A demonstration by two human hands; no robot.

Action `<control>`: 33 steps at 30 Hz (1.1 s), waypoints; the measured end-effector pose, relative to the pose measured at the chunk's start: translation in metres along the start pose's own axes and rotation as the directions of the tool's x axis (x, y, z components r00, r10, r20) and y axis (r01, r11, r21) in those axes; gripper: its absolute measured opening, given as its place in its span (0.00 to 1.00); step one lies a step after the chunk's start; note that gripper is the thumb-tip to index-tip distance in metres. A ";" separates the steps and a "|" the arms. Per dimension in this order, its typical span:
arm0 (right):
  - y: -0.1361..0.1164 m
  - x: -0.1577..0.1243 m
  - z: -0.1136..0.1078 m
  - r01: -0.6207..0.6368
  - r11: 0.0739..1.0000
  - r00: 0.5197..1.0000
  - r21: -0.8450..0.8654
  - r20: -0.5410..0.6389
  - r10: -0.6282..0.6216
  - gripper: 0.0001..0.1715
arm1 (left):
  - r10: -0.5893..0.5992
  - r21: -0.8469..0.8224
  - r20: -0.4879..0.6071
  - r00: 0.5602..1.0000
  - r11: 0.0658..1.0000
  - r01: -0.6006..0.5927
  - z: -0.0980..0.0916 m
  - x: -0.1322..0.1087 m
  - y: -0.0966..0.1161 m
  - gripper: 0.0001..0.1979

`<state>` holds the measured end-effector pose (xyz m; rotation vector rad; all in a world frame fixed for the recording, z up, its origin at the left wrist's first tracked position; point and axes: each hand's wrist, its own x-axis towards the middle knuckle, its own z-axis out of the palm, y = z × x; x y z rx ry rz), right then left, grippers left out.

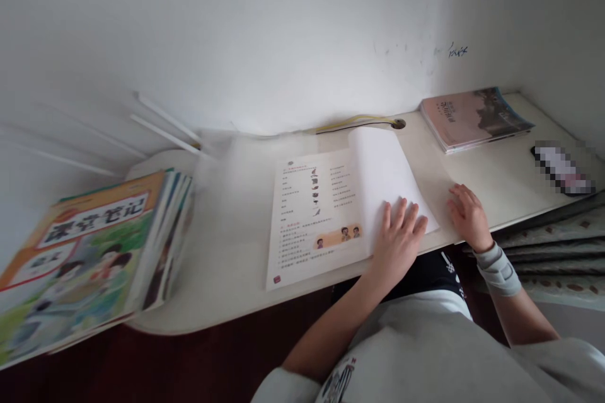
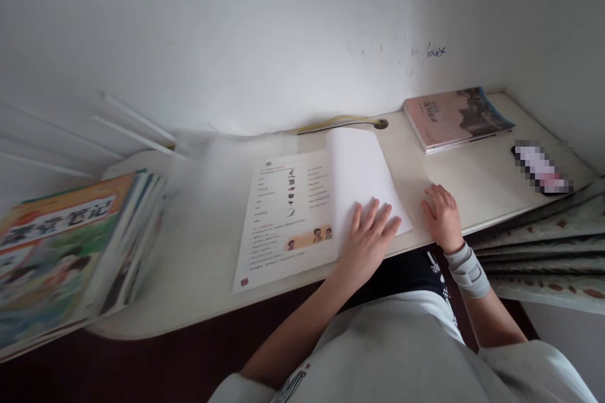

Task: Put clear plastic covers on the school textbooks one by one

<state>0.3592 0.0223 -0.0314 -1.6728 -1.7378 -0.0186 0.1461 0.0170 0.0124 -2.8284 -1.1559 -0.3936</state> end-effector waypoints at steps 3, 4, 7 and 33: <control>0.000 0.000 0.001 0.015 0.999 1.000 -0.038 0.008 -0.015 0.18 | -0.011 0.009 0.009 1.000 1.000 0.011 0.000 0.003 0.002 0.16; -0.001 -0.001 0.001 0.020 0.998 1.000 -0.052 0.011 -0.019 0.18 | -0.010 0.012 0.011 1.000 1.000 0.010 0.001 0.004 0.003 0.16; -0.001 -0.001 0.002 0.031 0.996 0.999 -0.088 0.021 -0.029 0.18 | -0.003 0.016 0.009 1.000 1.000 0.003 0.004 0.008 0.007 0.18; -0.008 -0.002 0.001 0.053 0.976 0.997 -0.213 0.070 -0.038 0.20 | -0.064 0.061 0.061 0.996 0.996 0.061 -0.003 0.011 0.013 0.19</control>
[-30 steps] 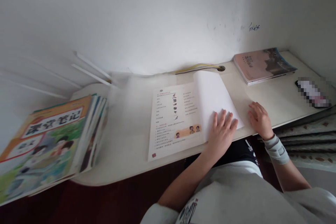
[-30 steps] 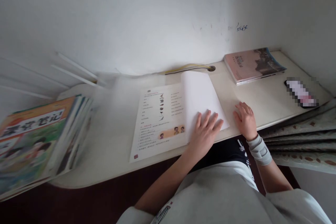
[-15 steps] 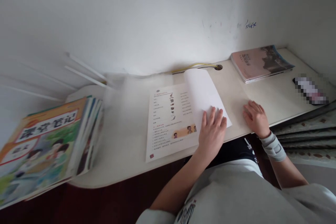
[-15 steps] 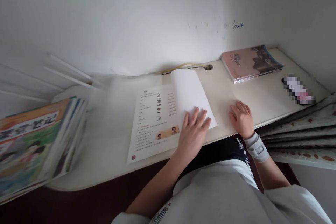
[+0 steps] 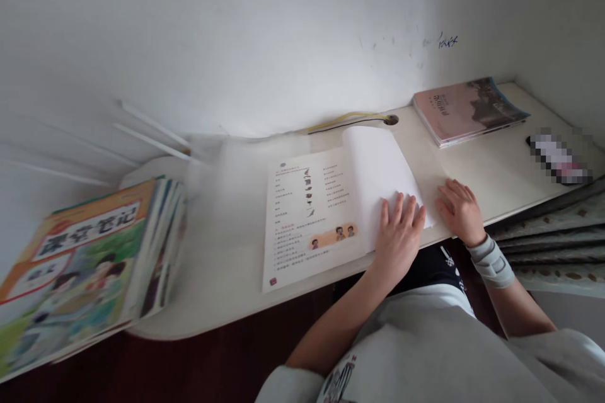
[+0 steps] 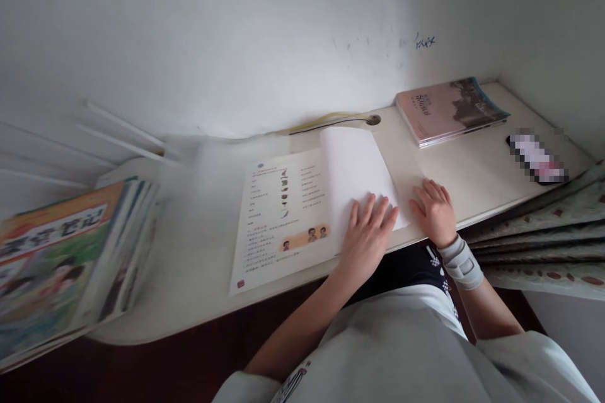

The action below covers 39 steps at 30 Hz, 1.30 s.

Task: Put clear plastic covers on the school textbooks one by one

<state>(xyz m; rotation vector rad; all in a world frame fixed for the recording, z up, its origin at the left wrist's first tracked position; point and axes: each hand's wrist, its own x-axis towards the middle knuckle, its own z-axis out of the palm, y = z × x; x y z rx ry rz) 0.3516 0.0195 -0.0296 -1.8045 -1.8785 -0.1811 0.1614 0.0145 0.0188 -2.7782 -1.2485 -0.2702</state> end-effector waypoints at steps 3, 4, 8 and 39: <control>-0.001 -0.001 0.000 0.005 1.000 1.000 -0.006 0.009 -0.005 0.21 | -0.019 0.035 0.026 0.999 0.999 0.018 0.001 0.000 0.001 0.19; -0.001 -0.001 -0.001 0.005 1.000 1.000 -0.012 0.012 -0.005 0.21 | -0.032 0.049 0.034 0.999 0.998 0.031 0.001 0.000 0.001 0.19; -0.003 -0.001 -0.002 0.008 0.999 1.000 -0.051 0.030 -0.007 0.20 | -0.089 0.088 0.059 0.994 0.993 0.084 0.000 0.002 0.006 0.19; -0.006 0.001 0.000 0.026 0.992 0.997 -0.125 0.070 -0.017 0.20 | -0.022 0.082 0.026 0.999 0.996 0.020 0.001 0.010 0.016 0.17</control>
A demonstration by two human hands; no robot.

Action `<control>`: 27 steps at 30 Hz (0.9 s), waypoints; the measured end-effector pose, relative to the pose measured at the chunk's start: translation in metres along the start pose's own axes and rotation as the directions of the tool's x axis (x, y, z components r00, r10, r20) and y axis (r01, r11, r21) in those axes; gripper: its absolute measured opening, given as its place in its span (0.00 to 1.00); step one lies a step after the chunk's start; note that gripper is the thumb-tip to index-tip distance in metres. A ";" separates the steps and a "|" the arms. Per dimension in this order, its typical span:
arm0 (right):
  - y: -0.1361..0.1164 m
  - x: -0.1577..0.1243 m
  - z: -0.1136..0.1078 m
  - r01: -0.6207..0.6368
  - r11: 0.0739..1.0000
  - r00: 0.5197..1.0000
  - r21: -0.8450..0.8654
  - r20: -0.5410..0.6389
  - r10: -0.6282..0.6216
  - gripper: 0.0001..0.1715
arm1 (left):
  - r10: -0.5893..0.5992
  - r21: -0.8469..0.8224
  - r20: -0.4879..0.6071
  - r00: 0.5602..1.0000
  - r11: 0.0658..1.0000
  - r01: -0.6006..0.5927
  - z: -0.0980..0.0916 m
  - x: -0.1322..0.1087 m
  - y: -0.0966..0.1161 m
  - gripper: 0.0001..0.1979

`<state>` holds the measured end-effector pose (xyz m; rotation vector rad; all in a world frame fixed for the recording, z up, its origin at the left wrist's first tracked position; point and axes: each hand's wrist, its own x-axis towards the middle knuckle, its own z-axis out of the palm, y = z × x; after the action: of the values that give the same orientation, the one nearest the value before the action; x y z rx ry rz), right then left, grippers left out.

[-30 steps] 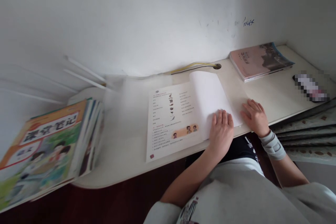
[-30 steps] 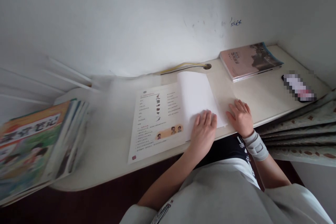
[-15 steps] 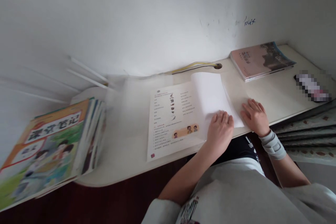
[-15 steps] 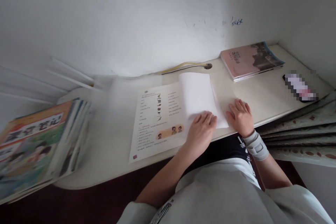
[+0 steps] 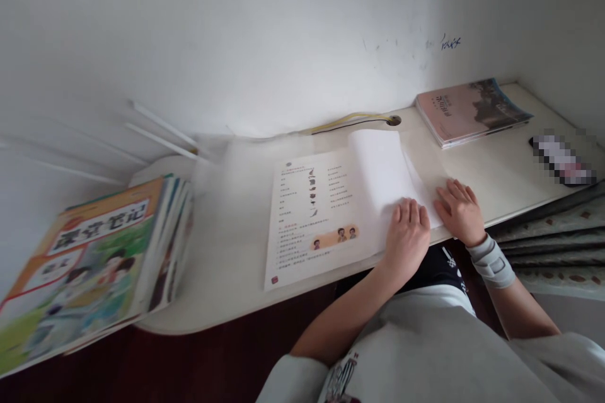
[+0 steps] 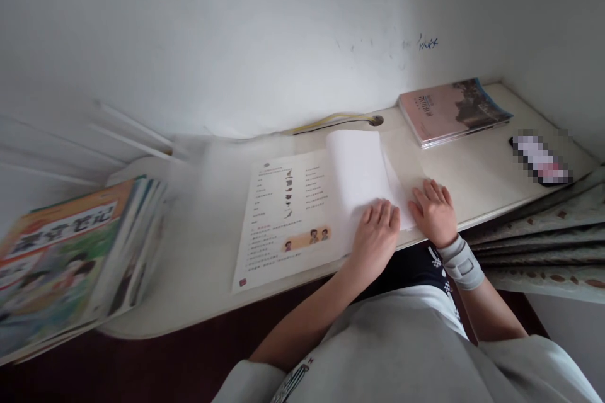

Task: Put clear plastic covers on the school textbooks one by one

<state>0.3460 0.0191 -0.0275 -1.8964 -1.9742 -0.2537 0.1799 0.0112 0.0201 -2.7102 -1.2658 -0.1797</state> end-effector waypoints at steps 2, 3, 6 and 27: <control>0.000 0.000 -0.001 0.004 1.000 1.000 0.006 -0.008 -0.004 0.20 | 0.008 0.008 -0.012 1.000 1.000 -0.008 0.001 -0.004 0.001 0.17; -0.001 0.000 -0.001 0.003 1.000 1.000 0.008 -0.010 -0.003 0.20 | 0.011 0.011 -0.016 1.000 1.000 -0.011 0.000 -0.006 0.001 0.17; -0.001 0.000 -0.001 -0.004 1.000 1.000 0.008 -0.006 0.004 0.21 | 0.031 0.005 -0.011 0.999 1.000 -0.031 -0.006 -0.006 -0.001 0.16; -0.002 0.001 0.000 -0.014 1.000 1.000 0.014 -0.007 0.014 0.19 | 0.121 -0.226 0.106 0.987 0.970 -0.095 -0.043 0.074 -0.093 0.16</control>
<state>0.3439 0.0198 -0.0273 -1.8975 -1.9525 -0.2420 0.1540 0.1183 0.0819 -3.0121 -1.1876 -0.1567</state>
